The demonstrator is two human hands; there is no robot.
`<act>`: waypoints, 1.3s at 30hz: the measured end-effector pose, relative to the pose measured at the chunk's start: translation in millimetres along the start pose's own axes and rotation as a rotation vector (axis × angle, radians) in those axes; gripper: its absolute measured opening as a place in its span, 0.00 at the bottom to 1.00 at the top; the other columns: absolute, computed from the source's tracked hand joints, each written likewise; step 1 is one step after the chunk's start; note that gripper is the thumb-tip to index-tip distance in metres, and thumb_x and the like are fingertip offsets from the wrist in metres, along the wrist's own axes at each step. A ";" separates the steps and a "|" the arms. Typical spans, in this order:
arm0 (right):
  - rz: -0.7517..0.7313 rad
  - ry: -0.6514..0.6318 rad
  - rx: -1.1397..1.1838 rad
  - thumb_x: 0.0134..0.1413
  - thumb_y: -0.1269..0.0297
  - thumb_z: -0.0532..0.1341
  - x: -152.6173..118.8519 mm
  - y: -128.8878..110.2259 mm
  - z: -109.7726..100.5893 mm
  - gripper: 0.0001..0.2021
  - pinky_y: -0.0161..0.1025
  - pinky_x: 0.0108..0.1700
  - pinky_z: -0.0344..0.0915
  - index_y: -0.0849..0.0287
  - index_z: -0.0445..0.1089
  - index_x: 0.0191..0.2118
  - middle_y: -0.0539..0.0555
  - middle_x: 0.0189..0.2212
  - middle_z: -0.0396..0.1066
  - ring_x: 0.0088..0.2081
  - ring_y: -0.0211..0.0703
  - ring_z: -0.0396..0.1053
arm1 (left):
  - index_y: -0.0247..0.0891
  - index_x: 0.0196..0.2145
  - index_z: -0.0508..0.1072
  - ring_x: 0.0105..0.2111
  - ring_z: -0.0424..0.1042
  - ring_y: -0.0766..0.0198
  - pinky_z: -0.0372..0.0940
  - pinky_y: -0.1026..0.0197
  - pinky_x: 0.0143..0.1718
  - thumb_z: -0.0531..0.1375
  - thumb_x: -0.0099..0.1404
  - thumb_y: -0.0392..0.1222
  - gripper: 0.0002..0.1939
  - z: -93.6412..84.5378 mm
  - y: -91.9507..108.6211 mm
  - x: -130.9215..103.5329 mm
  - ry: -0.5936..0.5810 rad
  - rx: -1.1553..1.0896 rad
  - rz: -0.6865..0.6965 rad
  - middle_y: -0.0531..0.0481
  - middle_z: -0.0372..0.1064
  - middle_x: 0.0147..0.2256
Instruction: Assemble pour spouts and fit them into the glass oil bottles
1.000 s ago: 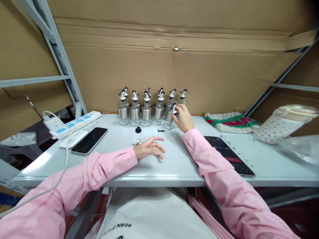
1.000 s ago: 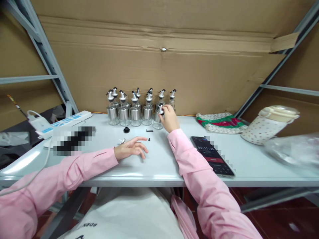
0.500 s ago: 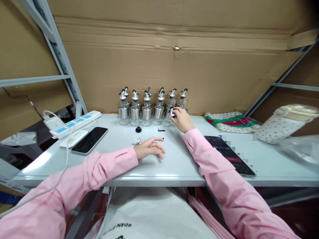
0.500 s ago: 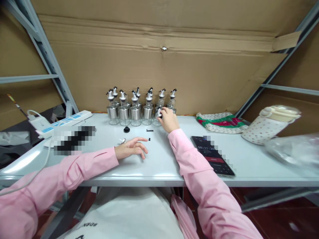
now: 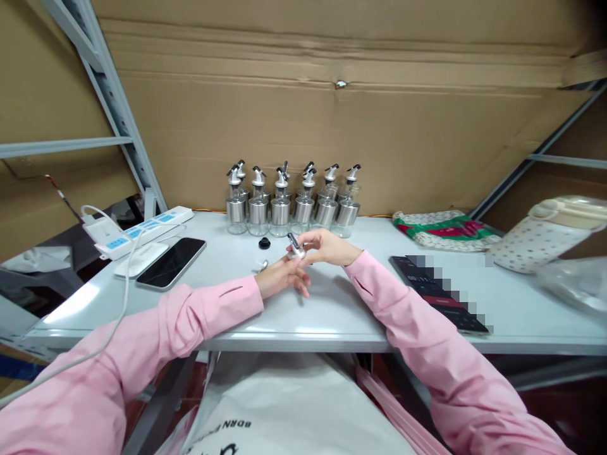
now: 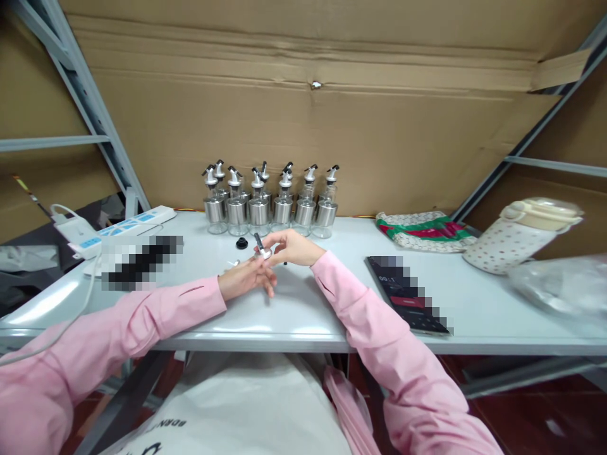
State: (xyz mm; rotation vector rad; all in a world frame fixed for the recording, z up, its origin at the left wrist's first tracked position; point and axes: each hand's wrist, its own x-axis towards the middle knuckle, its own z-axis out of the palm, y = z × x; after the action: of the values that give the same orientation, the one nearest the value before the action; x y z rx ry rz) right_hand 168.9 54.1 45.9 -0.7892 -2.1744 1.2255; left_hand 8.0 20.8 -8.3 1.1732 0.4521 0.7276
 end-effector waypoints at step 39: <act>-0.753 0.486 -0.836 0.48 0.49 0.60 -3.9 -2.3 26.0 0.20 0.36 0.31 0.62 0.61 0.66 0.40 0.53 0.25 0.70 0.27 0.40 0.65 | 0.32 0.26 0.67 0.18 0.64 0.70 0.57 0.64 0.26 0.70 0.39 0.46 0.21 3.8 12.0 -11.0 0.039 0.339 0.025 0.56 0.66 0.16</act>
State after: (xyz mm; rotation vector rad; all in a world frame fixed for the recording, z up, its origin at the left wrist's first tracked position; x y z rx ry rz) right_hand 153.5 35.4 35.4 -0.3961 -2.1791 -0.2550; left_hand -0.4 12.8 3.7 1.4858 0.6107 0.7134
